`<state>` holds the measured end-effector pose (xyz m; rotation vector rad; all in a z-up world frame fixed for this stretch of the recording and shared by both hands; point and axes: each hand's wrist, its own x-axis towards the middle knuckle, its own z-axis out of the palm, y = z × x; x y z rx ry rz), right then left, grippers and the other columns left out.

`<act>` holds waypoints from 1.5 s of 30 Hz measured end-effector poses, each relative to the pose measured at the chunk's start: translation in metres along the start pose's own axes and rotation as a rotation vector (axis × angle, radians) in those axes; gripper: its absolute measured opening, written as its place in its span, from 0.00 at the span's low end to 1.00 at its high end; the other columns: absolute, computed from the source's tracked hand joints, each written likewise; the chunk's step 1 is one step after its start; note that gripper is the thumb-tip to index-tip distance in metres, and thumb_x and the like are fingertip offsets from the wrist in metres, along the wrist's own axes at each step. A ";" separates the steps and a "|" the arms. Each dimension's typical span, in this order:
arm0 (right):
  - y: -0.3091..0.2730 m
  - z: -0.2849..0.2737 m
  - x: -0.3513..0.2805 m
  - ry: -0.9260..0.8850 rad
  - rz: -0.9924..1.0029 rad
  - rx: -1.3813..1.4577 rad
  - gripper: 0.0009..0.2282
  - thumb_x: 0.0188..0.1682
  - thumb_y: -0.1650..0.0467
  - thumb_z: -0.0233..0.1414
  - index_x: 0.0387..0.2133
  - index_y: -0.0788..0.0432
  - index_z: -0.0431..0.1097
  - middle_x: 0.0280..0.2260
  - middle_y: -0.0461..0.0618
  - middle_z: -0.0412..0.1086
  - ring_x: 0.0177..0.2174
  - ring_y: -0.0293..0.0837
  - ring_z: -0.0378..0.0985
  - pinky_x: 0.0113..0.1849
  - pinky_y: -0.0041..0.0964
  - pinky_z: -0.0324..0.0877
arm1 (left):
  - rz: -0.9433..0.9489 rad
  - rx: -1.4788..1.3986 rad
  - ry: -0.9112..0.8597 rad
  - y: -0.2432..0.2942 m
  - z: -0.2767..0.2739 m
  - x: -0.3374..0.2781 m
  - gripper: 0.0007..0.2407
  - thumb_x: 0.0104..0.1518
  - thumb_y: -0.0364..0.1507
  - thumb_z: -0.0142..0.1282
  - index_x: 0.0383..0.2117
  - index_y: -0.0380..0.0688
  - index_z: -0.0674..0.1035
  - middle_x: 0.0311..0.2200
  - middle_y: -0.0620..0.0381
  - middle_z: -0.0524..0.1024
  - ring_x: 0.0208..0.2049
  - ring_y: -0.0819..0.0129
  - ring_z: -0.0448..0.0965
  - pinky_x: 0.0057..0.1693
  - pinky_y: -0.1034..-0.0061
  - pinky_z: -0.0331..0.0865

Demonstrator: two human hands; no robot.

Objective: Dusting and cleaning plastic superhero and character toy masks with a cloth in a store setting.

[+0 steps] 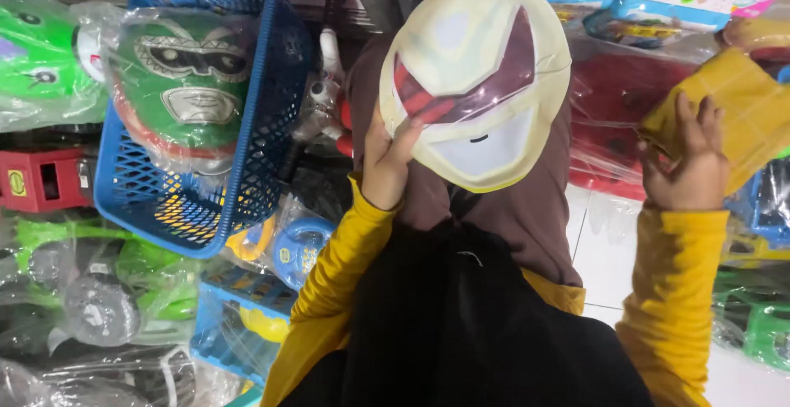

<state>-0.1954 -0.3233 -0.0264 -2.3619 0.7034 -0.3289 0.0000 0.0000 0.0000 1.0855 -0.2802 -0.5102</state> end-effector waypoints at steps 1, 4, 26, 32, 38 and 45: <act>-0.033 -0.008 0.001 0.004 -0.002 0.001 0.29 0.46 0.68 0.58 0.63 0.63 0.63 0.63 0.77 0.52 0.63 0.77 0.53 0.60 0.62 0.55 | 0.003 0.001 -0.003 -0.001 0.004 0.006 0.24 0.68 0.21 0.47 0.70 0.32 0.58 0.65 0.49 0.67 0.64 0.58 0.72 0.71 0.67 0.63; -0.113 -0.020 0.001 0.069 -0.298 0.121 0.24 0.52 0.70 0.56 0.62 0.62 0.65 0.67 0.72 0.55 0.69 0.71 0.55 0.69 0.61 0.51 | 0.029 -0.030 -0.052 -0.007 0.014 0.019 0.28 0.68 0.20 0.47 0.73 0.37 0.51 0.70 0.51 0.60 0.68 0.60 0.67 0.73 0.63 0.64; 0.028 0.096 0.200 -0.052 0.034 1.583 0.20 0.51 0.76 0.61 0.56 0.58 0.66 0.49 0.46 0.73 0.50 0.44 0.76 0.58 0.43 0.70 | -0.607 0.176 -0.253 -0.102 0.021 0.270 0.33 0.62 0.36 0.62 0.71 0.50 0.56 0.68 0.36 0.58 0.66 0.42 0.63 0.64 0.44 0.68; 0.059 0.216 0.299 -0.243 0.256 1.755 0.17 0.53 0.71 0.60 0.54 0.50 0.65 0.49 0.46 0.72 0.47 0.48 0.79 0.41 0.42 0.72 | -0.666 0.431 -0.220 -0.169 -0.008 0.335 0.28 0.61 0.47 0.52 0.67 0.56 0.63 0.69 0.55 0.54 0.66 0.52 0.52 0.63 0.46 0.58; 0.051 0.256 0.358 -0.218 0.138 1.574 0.15 0.54 0.71 0.60 0.50 0.47 0.64 0.47 0.47 0.71 0.46 0.50 0.78 0.38 0.45 0.73 | -0.619 0.513 -0.288 -0.120 0.068 0.376 0.27 0.61 0.47 0.52 0.66 0.55 0.64 0.67 0.54 0.57 0.64 0.53 0.55 0.63 0.48 0.60; 0.041 0.266 0.406 -0.239 -0.002 1.411 0.14 0.55 0.71 0.58 0.51 0.50 0.64 0.48 0.49 0.71 0.47 0.51 0.77 0.40 0.45 0.72 | -0.574 0.595 -0.350 -0.107 0.085 0.414 0.26 0.62 0.47 0.52 0.64 0.53 0.67 0.65 0.54 0.61 0.62 0.54 0.59 0.62 0.50 0.62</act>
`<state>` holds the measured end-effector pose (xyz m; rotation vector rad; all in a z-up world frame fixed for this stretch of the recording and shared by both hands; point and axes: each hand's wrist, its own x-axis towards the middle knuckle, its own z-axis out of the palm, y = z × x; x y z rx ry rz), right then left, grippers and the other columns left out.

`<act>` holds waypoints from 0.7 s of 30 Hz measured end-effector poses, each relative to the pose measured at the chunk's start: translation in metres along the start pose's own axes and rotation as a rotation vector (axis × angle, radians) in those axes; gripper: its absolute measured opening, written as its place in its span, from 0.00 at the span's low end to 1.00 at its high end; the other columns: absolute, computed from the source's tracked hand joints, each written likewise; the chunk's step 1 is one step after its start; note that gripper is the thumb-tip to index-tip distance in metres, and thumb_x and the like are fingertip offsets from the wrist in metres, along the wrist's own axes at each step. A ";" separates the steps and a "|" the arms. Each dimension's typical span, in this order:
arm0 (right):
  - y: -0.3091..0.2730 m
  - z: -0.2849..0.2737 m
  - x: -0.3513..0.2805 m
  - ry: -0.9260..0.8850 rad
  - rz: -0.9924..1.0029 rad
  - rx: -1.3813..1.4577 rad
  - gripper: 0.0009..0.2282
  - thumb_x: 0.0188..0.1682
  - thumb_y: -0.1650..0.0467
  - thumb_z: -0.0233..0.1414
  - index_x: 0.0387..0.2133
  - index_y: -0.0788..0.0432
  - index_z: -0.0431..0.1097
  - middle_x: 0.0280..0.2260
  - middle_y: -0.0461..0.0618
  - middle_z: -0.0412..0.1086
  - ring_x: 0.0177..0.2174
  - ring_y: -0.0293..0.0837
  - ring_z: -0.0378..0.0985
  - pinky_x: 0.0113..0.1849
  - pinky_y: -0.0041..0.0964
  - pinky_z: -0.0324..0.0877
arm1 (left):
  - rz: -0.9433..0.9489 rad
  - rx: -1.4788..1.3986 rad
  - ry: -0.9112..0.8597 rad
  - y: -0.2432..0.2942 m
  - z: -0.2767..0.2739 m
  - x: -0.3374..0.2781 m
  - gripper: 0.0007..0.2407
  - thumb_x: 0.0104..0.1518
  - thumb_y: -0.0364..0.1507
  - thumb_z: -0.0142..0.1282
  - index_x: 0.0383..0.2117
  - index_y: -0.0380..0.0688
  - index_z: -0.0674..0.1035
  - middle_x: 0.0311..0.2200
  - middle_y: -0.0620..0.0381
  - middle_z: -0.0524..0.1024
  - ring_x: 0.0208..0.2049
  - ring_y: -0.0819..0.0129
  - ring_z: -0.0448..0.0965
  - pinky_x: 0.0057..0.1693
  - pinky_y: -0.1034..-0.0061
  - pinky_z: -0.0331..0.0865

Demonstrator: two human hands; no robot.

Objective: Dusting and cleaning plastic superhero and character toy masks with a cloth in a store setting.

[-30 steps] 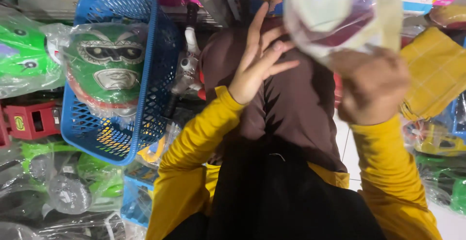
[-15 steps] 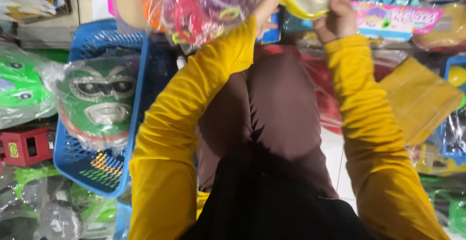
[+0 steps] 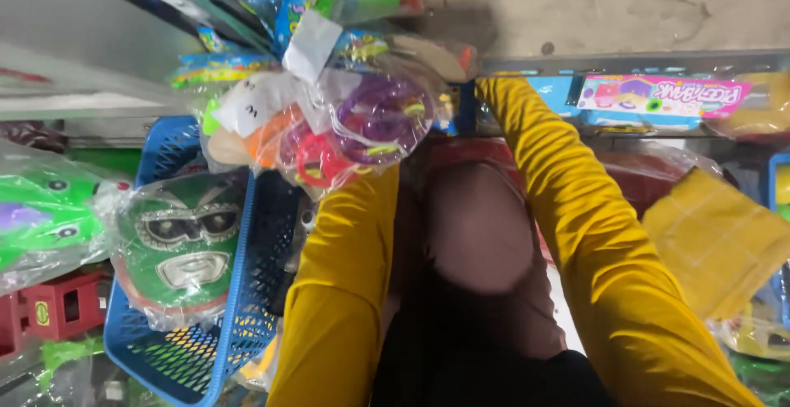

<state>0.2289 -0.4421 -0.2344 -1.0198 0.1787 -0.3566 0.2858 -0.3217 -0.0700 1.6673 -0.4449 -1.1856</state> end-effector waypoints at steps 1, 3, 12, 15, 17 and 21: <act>0.001 0.000 0.004 -0.011 -0.006 -0.026 0.14 0.55 0.70 0.58 0.52 0.50 0.64 0.48 0.50 0.70 0.47 0.51 0.77 0.40 0.45 0.71 | 0.003 0.012 -0.004 0.002 -0.002 0.000 0.26 0.62 0.47 0.52 0.64 0.53 0.67 0.65 0.54 0.61 0.62 0.54 0.59 0.62 0.50 0.62; 0.005 0.000 0.010 -0.031 -0.016 -0.080 0.14 0.55 0.70 0.57 0.52 0.51 0.64 0.49 0.51 0.70 0.47 0.51 0.77 0.41 0.45 0.71 | 0.008 0.032 -0.012 0.003 -0.006 0.001 0.25 0.62 0.47 0.52 0.64 0.53 0.67 0.64 0.54 0.62 0.62 0.54 0.60 0.62 0.51 0.62; 0.027 -0.008 -0.018 -0.155 0.002 -0.309 0.14 0.56 0.70 0.55 0.54 0.54 0.65 0.50 0.54 0.70 0.48 0.53 0.75 0.44 0.45 0.69 | -0.012 0.078 -0.017 -0.080 -0.110 -0.071 0.24 0.63 0.46 0.53 0.62 0.51 0.70 0.61 0.53 0.66 0.60 0.55 0.64 0.62 0.53 0.65; 0.027 -0.011 -0.030 -0.199 -0.015 -0.393 0.14 0.56 0.70 0.54 0.54 0.56 0.65 0.50 0.55 0.69 0.49 0.54 0.74 0.44 0.45 0.68 | 0.003 0.104 -0.022 -0.096 -0.107 -0.089 0.23 0.63 0.46 0.53 0.61 0.50 0.71 0.60 0.53 0.68 0.59 0.55 0.66 0.61 0.54 0.65; 0.028 -0.012 -0.036 -0.226 -0.029 -0.444 0.14 0.56 0.70 0.53 0.54 0.56 0.65 0.51 0.56 0.69 0.49 0.54 0.74 0.45 0.44 0.68 | 0.011 0.125 -0.025 -0.104 -0.104 -0.100 0.23 0.63 0.46 0.53 0.60 0.50 0.72 0.59 0.53 0.68 0.58 0.56 0.67 0.61 0.55 0.66; 0.040 0.014 -0.001 -0.276 -0.052 -0.545 0.15 0.56 0.69 0.52 0.55 0.58 0.65 0.51 0.57 0.69 0.49 0.55 0.73 0.46 0.44 0.67 | 0.019 0.168 -0.035 -0.118 -0.100 -0.124 0.23 0.63 0.46 0.53 0.59 0.49 0.73 0.58 0.53 0.70 0.57 0.56 0.69 0.61 0.56 0.67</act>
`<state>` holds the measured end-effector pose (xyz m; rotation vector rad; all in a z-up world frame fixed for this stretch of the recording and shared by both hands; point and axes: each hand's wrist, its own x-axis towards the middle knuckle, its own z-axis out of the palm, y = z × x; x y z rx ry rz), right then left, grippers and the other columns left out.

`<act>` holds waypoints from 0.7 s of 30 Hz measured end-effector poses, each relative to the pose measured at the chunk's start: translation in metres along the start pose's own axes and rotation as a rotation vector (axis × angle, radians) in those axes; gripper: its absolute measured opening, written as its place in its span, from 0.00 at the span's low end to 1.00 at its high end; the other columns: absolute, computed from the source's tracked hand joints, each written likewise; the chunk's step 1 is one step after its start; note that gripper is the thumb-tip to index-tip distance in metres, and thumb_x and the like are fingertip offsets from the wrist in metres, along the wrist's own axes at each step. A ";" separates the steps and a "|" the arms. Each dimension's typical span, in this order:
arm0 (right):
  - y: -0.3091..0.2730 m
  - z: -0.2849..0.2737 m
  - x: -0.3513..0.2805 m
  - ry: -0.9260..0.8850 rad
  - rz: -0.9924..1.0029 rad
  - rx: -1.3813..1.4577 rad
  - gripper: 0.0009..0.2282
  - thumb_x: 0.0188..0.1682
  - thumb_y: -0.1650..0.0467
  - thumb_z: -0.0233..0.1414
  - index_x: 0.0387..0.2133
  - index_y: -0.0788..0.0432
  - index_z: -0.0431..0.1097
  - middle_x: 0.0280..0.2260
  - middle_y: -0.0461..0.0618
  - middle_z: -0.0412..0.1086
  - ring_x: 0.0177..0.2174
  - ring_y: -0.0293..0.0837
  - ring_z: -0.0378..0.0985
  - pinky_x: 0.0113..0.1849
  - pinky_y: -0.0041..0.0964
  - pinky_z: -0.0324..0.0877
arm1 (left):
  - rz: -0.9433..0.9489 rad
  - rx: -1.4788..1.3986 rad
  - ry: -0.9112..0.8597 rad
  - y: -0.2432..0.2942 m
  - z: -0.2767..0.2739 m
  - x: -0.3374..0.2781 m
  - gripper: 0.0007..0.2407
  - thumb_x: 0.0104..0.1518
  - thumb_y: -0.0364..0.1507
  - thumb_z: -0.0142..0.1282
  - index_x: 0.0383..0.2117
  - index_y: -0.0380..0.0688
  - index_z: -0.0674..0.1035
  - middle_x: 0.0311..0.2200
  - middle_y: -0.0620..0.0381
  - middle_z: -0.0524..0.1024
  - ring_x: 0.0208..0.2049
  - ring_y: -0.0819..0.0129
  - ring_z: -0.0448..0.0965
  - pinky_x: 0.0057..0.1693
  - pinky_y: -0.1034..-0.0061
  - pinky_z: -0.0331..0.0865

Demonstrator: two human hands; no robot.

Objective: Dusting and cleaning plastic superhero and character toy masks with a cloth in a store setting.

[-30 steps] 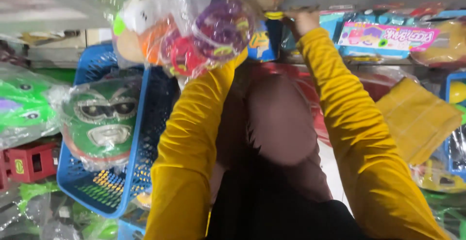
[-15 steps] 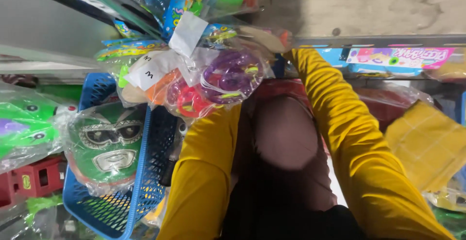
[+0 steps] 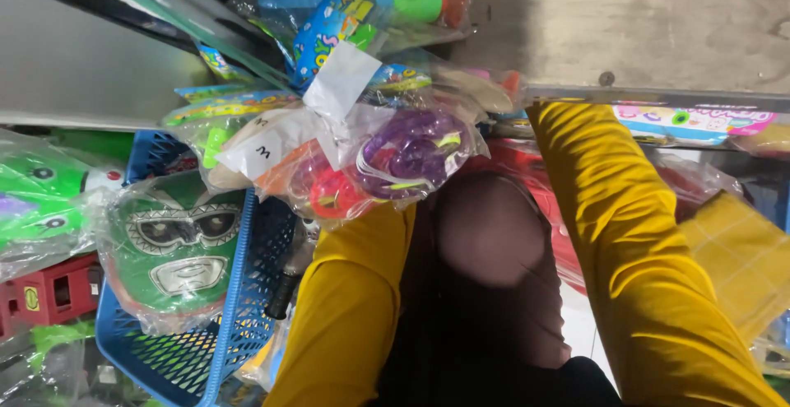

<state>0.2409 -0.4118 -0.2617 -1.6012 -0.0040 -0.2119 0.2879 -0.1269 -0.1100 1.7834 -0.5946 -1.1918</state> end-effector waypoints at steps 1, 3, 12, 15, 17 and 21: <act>0.001 0.003 0.011 -0.011 -0.007 -0.025 0.15 0.56 0.69 0.52 0.55 0.58 0.65 0.52 0.58 0.69 0.50 0.55 0.73 0.47 0.44 0.67 | 0.002 0.012 -0.002 -0.003 0.001 -0.004 0.23 0.63 0.46 0.53 0.59 0.49 0.73 0.58 0.53 0.71 0.57 0.56 0.69 0.61 0.56 0.67; 0.000 0.009 0.029 -0.033 -0.016 -0.077 0.15 0.57 0.69 0.51 0.56 0.59 0.65 0.52 0.59 0.69 0.50 0.56 0.73 0.47 0.44 0.67 | 0.006 0.032 -0.009 -0.008 0.005 -0.014 0.22 0.63 0.46 0.53 0.59 0.49 0.74 0.57 0.53 0.72 0.57 0.57 0.70 0.61 0.57 0.68; -0.009 -0.001 0.037 -0.112 -0.086 -0.338 0.17 0.57 0.69 0.49 0.57 0.63 0.65 0.53 0.62 0.68 0.51 0.58 0.71 0.50 0.45 0.65 | 0.063 0.145 -0.042 -0.016 0.026 -0.039 0.21 0.64 0.46 0.54 0.57 0.47 0.77 0.54 0.52 0.76 0.55 0.58 0.74 0.61 0.60 0.70; -0.020 0.005 0.038 -0.145 -0.117 -0.422 0.17 0.58 0.69 0.48 0.58 0.64 0.65 0.54 0.63 0.68 0.51 0.58 0.71 0.51 0.45 0.64 | 0.080 0.184 -0.040 0.099 0.085 0.044 0.21 0.64 0.46 0.54 0.56 0.46 0.78 0.53 0.52 0.77 0.54 0.58 0.76 0.60 0.61 0.71; -0.035 0.016 0.031 -0.182 -0.137 -0.478 0.17 0.58 0.69 0.48 0.58 0.65 0.65 0.54 0.64 0.68 0.52 0.59 0.71 0.51 0.45 0.63 | 0.089 0.198 -0.028 0.120 0.086 0.071 0.21 0.64 0.46 0.54 0.55 0.46 0.78 0.52 0.52 0.78 0.53 0.58 0.77 0.60 0.61 0.71; 0.007 0.014 0.045 -0.253 -0.171 -0.594 0.18 0.58 0.68 0.47 0.59 0.66 0.66 0.55 0.66 0.68 0.52 0.59 0.70 0.53 0.45 0.63 | 0.107 0.223 -0.012 0.134 0.089 0.091 0.21 0.65 0.46 0.54 0.55 0.45 0.79 0.51 0.52 0.80 0.52 0.59 0.79 0.60 0.63 0.72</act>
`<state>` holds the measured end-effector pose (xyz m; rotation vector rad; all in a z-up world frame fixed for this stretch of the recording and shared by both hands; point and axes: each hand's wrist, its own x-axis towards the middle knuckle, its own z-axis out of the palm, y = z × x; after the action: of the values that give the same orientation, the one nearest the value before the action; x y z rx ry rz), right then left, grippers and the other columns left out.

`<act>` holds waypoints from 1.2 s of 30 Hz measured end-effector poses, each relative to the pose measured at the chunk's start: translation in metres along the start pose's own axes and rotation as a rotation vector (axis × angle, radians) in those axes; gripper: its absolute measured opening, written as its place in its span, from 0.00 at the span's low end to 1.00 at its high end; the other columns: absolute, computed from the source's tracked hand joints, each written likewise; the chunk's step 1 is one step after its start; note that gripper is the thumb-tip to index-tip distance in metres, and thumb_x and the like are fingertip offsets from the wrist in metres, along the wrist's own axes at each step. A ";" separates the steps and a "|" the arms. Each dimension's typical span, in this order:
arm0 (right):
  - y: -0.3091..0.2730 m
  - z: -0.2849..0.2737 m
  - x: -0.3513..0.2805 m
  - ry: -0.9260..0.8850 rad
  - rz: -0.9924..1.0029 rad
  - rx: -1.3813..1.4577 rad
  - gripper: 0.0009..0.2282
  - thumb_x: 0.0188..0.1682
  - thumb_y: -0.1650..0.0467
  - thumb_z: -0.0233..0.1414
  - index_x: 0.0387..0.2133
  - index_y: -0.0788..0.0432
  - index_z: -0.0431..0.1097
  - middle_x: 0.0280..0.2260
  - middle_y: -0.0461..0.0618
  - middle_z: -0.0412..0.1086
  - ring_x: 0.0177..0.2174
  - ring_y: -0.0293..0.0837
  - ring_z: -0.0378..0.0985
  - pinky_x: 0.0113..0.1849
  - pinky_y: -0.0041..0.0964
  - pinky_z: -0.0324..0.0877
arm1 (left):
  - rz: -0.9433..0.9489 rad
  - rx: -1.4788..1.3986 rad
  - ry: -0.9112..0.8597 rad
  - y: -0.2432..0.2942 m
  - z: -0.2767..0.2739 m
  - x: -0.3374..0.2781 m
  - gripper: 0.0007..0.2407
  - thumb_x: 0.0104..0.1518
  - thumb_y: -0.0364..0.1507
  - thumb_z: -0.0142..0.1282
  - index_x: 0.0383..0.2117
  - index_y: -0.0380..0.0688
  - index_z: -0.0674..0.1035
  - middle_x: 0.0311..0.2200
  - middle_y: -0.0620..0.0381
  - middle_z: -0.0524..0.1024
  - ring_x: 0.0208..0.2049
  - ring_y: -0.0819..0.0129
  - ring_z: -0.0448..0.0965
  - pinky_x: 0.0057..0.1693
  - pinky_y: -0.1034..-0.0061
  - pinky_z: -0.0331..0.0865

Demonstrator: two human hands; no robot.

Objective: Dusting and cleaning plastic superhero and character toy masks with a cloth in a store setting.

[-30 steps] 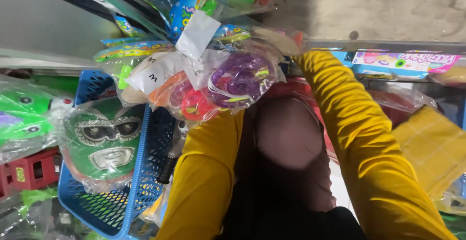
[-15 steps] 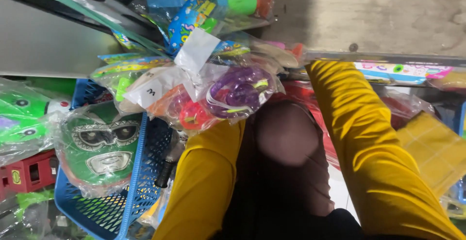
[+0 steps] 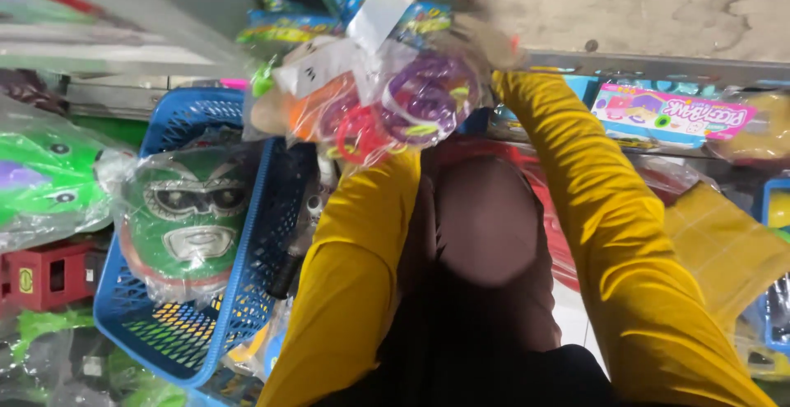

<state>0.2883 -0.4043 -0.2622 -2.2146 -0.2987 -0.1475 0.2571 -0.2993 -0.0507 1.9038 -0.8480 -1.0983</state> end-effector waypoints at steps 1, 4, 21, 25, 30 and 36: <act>-0.002 -0.011 -0.011 -0.005 -0.004 -0.003 0.18 0.58 0.68 0.47 0.59 0.66 0.66 0.55 0.66 0.68 0.52 0.59 0.70 0.53 0.45 0.63 | 0.005 0.007 0.003 -0.003 0.001 0.001 0.21 0.65 0.46 0.54 0.54 0.45 0.80 0.51 0.52 0.81 0.52 0.59 0.79 0.60 0.63 0.73; -0.017 -0.035 -0.022 0.027 0.250 0.121 0.19 0.58 0.68 0.44 0.60 0.65 0.64 0.55 0.64 0.68 0.53 0.59 0.71 0.52 0.48 0.65 | -0.001 0.008 0.028 -0.028 0.006 -0.007 0.20 0.65 0.46 0.54 0.54 0.45 0.81 0.50 0.52 0.82 0.52 0.60 0.81 0.60 0.64 0.73; -0.374 -0.084 -0.148 -0.261 0.384 0.469 0.16 0.56 0.76 0.50 0.58 0.64 0.69 0.54 0.49 0.72 0.54 0.39 0.72 0.58 0.35 0.64 | 0.369 0.008 0.346 -0.124 -0.068 -0.389 0.21 0.69 0.33 0.57 0.66 0.40 0.69 0.53 0.43 0.79 0.56 0.58 0.78 0.61 0.67 0.70; -0.440 -0.046 -0.123 -0.344 0.241 0.444 0.16 0.55 0.75 0.52 0.57 0.62 0.70 0.52 0.48 0.74 0.52 0.35 0.73 0.55 0.29 0.66 | 0.171 0.093 0.583 -0.124 -0.098 -0.513 0.15 0.71 0.30 0.52 0.60 0.37 0.73 0.48 0.50 0.77 0.46 0.69 0.75 0.53 0.73 0.69; -0.474 0.038 -0.062 -0.374 0.057 0.567 0.15 0.56 0.76 0.53 0.57 0.62 0.71 0.51 0.49 0.75 0.53 0.38 0.76 0.57 0.32 0.68 | 0.279 -0.272 1.075 -0.221 -0.102 -0.577 0.16 0.71 0.23 0.54 0.63 0.30 0.73 0.53 0.54 0.76 0.51 0.73 0.74 0.58 0.78 0.68; -0.413 0.230 0.025 -0.374 -0.004 0.755 0.22 0.53 0.75 0.57 0.61 0.67 0.64 0.57 0.57 0.72 0.56 0.46 0.75 0.59 0.37 0.69 | 0.123 -0.136 1.460 -0.366 -0.071 -0.565 0.24 0.69 0.27 0.58 0.66 0.30 0.63 0.64 0.45 0.68 0.65 0.60 0.69 0.69 0.69 0.62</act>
<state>0.2030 0.0259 -0.0832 -1.4756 -0.4723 0.3356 0.1512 0.3660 -0.1216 1.8684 -0.0158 0.4178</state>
